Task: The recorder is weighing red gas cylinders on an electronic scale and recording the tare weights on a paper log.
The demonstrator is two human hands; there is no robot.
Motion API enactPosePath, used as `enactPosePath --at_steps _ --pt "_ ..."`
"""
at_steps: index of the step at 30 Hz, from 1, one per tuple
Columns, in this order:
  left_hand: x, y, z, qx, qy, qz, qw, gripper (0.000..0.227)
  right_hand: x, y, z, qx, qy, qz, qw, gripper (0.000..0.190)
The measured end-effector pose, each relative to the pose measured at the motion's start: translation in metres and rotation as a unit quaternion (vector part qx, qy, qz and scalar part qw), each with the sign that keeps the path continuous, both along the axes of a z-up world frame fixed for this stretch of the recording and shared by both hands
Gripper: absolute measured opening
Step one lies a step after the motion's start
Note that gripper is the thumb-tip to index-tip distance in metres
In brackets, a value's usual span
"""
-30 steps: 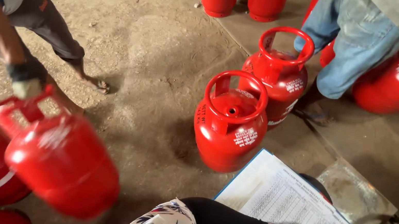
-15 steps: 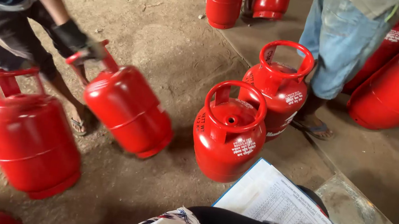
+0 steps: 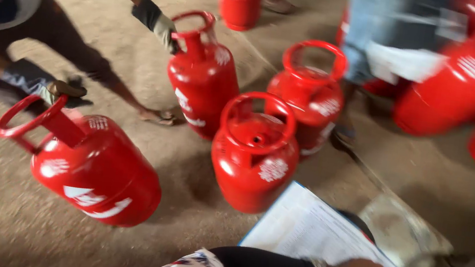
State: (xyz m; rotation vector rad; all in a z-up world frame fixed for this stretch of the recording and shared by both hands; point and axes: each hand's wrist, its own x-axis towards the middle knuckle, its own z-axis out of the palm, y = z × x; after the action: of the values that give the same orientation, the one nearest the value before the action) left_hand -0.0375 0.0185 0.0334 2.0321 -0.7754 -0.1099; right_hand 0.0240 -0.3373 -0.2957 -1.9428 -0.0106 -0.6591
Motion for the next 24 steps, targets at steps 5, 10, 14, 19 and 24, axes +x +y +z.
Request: enactPosePath --at_steps 5,10,14,19,24 --pt "0.001 0.003 0.001 -0.032 0.002 -0.004 0.999 0.041 -0.107 0.162 0.282 0.172 0.04 -0.032 0.984 0.013" --pt "-0.001 0.011 0.039 -0.048 0.025 -0.029 0.998 0.034 -0.119 0.178 0.312 0.155 0.071 -0.091 0.981 0.008" --pt "-0.001 0.012 0.049 -0.007 0.064 -0.011 0.998 0.035 -0.12 0.19 0.335 0.197 0.065 -0.065 0.976 0.007" --pt "-0.003 0.013 0.05 -0.013 0.043 0.005 0.999 0.036 -0.12 0.188 0.33 0.24 0.044 -0.013 0.97 0.008" --pt "-0.002 0.011 0.044 0.0 0.027 0.006 1.0 0.042 -0.115 0.18 0.31 0.236 0.06 -0.023 0.97 0.008"
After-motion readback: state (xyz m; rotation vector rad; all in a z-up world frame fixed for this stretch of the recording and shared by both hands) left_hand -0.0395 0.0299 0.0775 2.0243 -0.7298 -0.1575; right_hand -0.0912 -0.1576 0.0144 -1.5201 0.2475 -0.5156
